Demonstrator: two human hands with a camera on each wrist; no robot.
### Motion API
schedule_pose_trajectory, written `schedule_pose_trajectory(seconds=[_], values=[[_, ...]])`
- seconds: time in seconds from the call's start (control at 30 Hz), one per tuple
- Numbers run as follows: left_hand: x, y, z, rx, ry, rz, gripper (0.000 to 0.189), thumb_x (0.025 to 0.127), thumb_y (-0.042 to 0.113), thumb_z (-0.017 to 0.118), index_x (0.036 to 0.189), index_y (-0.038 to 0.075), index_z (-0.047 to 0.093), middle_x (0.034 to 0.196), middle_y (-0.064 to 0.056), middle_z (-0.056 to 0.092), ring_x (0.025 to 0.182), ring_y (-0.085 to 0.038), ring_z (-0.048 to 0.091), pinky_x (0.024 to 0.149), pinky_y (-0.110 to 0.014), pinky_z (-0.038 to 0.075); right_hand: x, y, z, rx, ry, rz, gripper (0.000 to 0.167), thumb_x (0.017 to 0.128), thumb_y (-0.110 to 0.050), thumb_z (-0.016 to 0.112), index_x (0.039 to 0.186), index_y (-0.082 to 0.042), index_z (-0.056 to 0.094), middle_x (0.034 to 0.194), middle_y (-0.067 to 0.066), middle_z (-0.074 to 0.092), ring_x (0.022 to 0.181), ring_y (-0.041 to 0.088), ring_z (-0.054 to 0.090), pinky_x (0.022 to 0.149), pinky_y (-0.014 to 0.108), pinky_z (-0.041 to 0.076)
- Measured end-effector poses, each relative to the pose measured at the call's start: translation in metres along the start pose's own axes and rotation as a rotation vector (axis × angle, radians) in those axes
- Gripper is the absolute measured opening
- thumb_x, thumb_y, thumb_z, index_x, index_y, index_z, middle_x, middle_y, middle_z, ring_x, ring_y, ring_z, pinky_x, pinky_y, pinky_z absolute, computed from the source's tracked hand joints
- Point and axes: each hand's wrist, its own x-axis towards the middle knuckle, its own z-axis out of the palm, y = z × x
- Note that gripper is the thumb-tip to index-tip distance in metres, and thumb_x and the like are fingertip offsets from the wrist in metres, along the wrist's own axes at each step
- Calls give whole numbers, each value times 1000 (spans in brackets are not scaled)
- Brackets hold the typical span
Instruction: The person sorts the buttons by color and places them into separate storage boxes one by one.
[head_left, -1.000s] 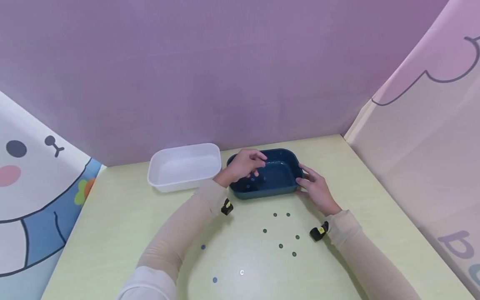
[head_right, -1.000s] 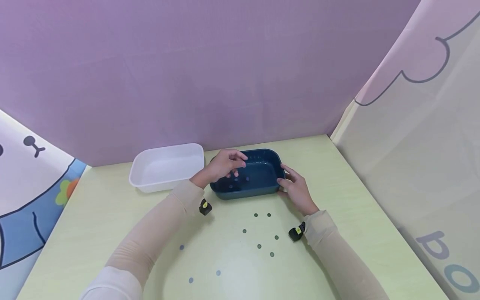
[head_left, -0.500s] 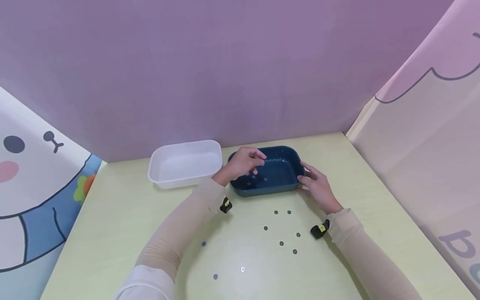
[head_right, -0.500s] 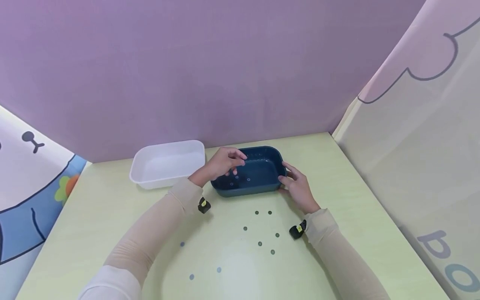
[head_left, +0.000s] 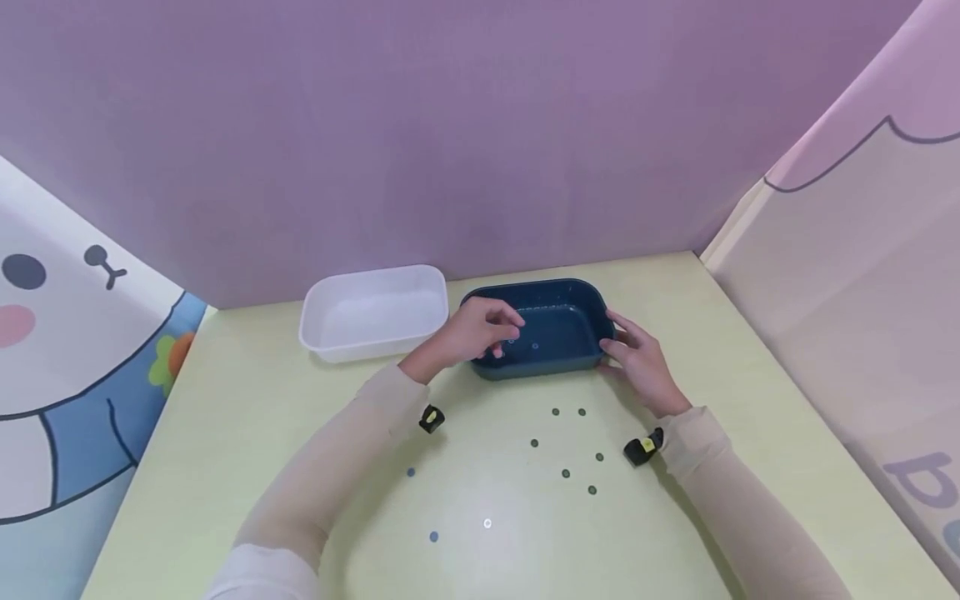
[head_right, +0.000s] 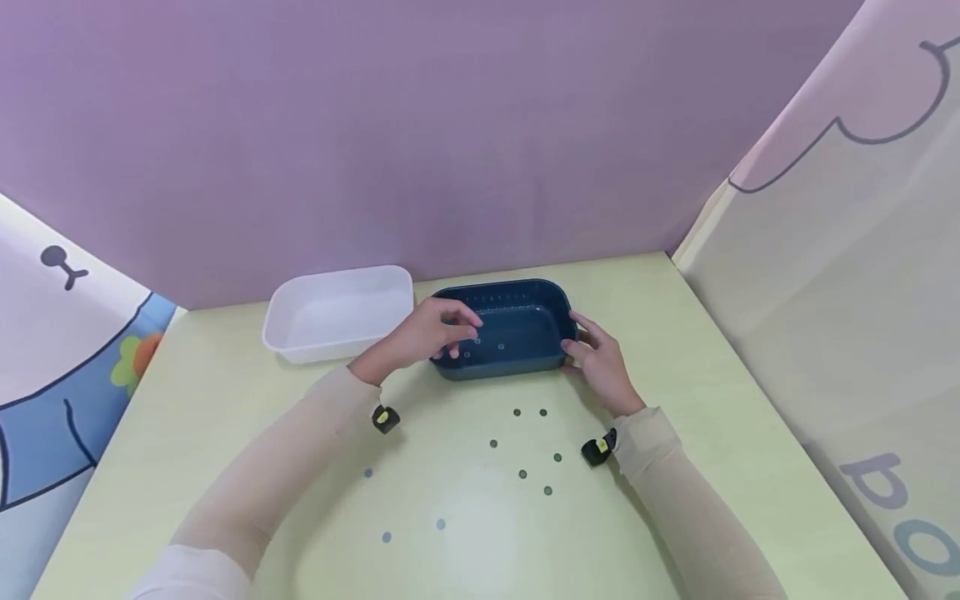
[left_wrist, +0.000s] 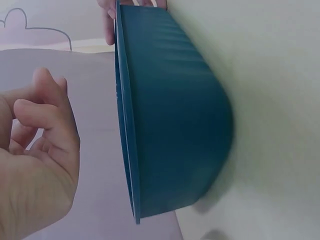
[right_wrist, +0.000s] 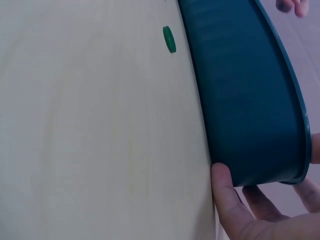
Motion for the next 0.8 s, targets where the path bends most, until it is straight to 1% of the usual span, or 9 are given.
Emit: schedule_pose_trajectory(seconds=[0.07,0.17,0.27,0.4,0.47,0.53,0.6,0.7,0.8], values=[[-9,-1,-1,14,-10,-1,11,99,15,66,108,15,74,96,-11,67,71,-36,66,44,-26,40,-1,-1,0,-5,-2,-1,60,104,-5,50,160,-15,30,158,26,27,137,44,40,96,50,50],[-20,-2,0,33,-27,3,11,99,15,67,107,15,74,99,-15,68,73,-39,67,47,-29,43,-2,-3,0,-15,4,1,60,105,-6,50,160,-16,29,159,27,26,138,44,39,96,49,50],[-28,-6,2,41,-48,31,11,98,13,68,107,12,74,100,-18,68,71,-40,67,52,-30,47,-3,-3,-1,-26,11,7,60,105,-6,49,160,-16,29,159,26,25,139,44,39,96,49,50],[-38,-9,6,51,-73,80,12,96,10,69,106,7,75,93,-13,69,68,-40,67,54,-33,48,-3,-3,-2,-37,17,12,60,105,-6,49,160,-16,29,159,26,25,139,44,38,95,49,50],[-44,-11,9,64,-85,91,11,96,9,70,105,6,75,90,-9,69,66,-37,67,56,-37,51,-3,-2,-3,-41,16,11,60,105,-7,49,160,-16,29,159,26,25,139,44,39,95,48,51],[-50,-12,13,74,-103,91,11,95,7,70,105,5,75,89,-4,69,63,-32,66,62,-44,56,-4,-1,-3,-36,15,11,60,105,-7,49,161,-15,28,158,27,27,138,44,39,95,48,51],[-57,-14,16,93,-134,87,12,95,7,70,106,4,74,90,-1,69,62,-25,66,64,-46,57,-4,0,-4,-28,14,12,60,105,-7,50,161,-15,28,157,27,28,138,44,40,94,47,51],[-67,-17,21,142,-190,93,15,94,7,71,108,3,74,92,1,70,63,-20,66,62,-38,57,-4,2,-5,-18,13,13,61,105,-8,50,161,-16,27,156,27,29,138,43,41,94,47,52],[-76,-20,24,229,-235,135,15,94,8,72,108,3,75,92,3,71,71,-17,67,64,-27,55,-5,3,-6,-16,13,10,61,105,-9,50,161,-16,28,156,27,29,138,43,40,94,47,52]])
